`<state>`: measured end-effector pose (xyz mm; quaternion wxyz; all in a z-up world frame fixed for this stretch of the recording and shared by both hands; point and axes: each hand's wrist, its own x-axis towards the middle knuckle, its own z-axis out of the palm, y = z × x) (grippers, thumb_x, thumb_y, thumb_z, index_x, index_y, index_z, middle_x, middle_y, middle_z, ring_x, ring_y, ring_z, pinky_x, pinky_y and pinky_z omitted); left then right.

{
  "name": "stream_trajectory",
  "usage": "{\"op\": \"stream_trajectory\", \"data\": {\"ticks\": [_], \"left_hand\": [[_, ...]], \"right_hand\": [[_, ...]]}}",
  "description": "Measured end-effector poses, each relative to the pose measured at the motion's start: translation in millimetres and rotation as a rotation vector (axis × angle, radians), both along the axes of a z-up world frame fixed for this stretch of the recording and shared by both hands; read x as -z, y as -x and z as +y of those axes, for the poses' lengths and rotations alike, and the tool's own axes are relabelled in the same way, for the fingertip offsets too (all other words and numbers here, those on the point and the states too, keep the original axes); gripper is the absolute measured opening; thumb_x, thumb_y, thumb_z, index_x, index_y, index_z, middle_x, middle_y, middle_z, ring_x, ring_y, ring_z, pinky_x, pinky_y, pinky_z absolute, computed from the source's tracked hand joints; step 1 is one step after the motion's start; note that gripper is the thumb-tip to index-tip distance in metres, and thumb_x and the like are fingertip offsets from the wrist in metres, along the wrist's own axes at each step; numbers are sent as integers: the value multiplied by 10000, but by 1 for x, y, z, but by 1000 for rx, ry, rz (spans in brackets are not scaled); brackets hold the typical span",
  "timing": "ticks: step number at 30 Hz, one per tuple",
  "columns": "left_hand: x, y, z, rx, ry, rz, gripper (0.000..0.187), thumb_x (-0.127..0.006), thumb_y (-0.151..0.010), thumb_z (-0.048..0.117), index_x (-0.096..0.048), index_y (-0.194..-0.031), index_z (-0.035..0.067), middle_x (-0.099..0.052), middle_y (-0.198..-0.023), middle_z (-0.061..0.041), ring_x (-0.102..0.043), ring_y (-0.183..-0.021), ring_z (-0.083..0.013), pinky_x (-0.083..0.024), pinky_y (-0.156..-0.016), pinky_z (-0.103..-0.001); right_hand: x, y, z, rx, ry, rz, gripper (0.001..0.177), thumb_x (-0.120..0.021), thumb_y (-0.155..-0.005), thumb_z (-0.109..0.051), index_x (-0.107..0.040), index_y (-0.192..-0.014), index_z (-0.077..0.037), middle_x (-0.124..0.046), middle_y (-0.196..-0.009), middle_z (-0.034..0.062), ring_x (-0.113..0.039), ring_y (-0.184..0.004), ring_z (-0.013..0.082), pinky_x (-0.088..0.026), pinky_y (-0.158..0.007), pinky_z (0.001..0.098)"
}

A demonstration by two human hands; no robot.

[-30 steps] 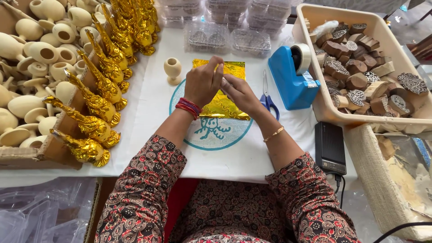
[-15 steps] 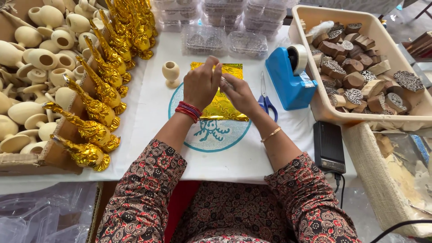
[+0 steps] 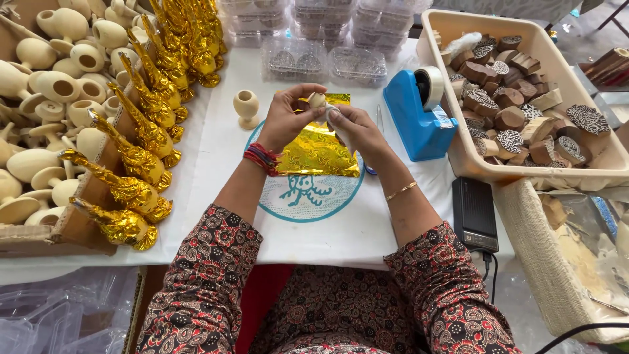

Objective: The person is wrapping small wooden bell-shaped objects in gold foil and securing them.

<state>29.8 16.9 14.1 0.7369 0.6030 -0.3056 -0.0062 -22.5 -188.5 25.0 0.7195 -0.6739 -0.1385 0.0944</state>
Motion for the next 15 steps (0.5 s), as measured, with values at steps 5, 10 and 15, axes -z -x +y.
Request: {"op": "stream_trajectory", "data": {"ticks": [5,10,15], "left_hand": [[1,-5,4,-24,70,33,349,-788,-921,33,-685,-1255,19,-738,-1063,-26,-704,-895,-64,-593,-793,-214],[6,-11,7,-132,146,118,354,-796,-918,61,-676,-1247,14,-730,-1027,-24,-706,-878,-66,-599,-759,-218],[0,5,-4,-113,145,7,372,-760,-952,24,-656,-1309,11,-731,-1078,-33,-703,-962,-69,-587,-852,-204]], "right_hand": [[-12,12,11,192,328,-515,319,-627,-1071,-284,-669,-1186,10,-664,-976,69,-615,-888,93,-505,-760,268],[-21,19,18,412,677,-989,336,-590,-1093,-314,-664,-1187,0,-672,-978,151,-673,-845,129,-508,-744,325],[11,-9,-4,230,98,-180,374,-600,-1085,-335,-712,-1058,20,-661,-822,-13,-570,-721,54,-463,-626,252]]}}
